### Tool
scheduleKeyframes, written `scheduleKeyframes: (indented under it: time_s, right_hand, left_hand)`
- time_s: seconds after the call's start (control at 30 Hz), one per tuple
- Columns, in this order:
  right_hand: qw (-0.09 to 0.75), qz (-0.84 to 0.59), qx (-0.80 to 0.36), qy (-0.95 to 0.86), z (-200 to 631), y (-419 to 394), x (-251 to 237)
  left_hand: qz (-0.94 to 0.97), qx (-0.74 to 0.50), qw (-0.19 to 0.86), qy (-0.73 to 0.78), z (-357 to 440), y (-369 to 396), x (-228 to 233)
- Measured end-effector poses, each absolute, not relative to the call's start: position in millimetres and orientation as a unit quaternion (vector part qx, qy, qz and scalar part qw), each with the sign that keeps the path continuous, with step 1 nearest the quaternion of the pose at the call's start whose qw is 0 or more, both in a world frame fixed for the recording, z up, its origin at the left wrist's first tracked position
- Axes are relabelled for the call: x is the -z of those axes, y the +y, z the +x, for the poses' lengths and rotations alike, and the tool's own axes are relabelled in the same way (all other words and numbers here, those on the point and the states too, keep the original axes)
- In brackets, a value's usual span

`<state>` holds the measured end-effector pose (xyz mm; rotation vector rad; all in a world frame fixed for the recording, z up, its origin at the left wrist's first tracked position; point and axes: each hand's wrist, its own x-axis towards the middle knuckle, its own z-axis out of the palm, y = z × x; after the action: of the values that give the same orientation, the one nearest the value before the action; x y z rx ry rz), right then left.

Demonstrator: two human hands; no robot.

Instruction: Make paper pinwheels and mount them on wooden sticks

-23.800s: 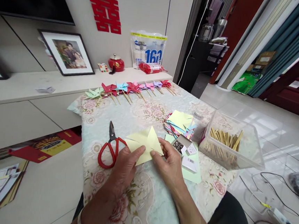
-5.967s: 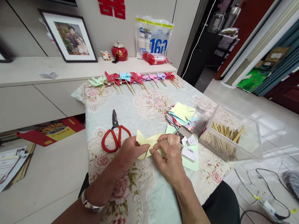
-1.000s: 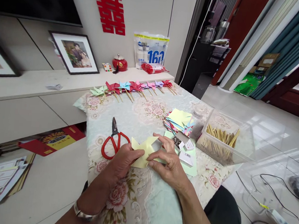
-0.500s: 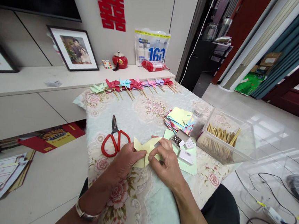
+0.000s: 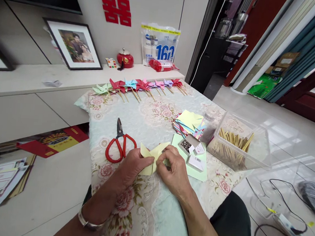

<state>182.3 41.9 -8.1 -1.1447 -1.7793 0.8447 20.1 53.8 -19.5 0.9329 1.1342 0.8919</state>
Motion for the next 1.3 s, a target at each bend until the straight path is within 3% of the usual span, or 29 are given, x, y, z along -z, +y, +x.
scheduleKeyframes:
  time_s: [1.3]
  right_hand:
    - [0.459,-0.428,-0.248,-0.738,178.4,41.7,9.9]
  left_hand:
    - [0.387,-0.411,0.684,0.462,21.6,51.3,6.8]
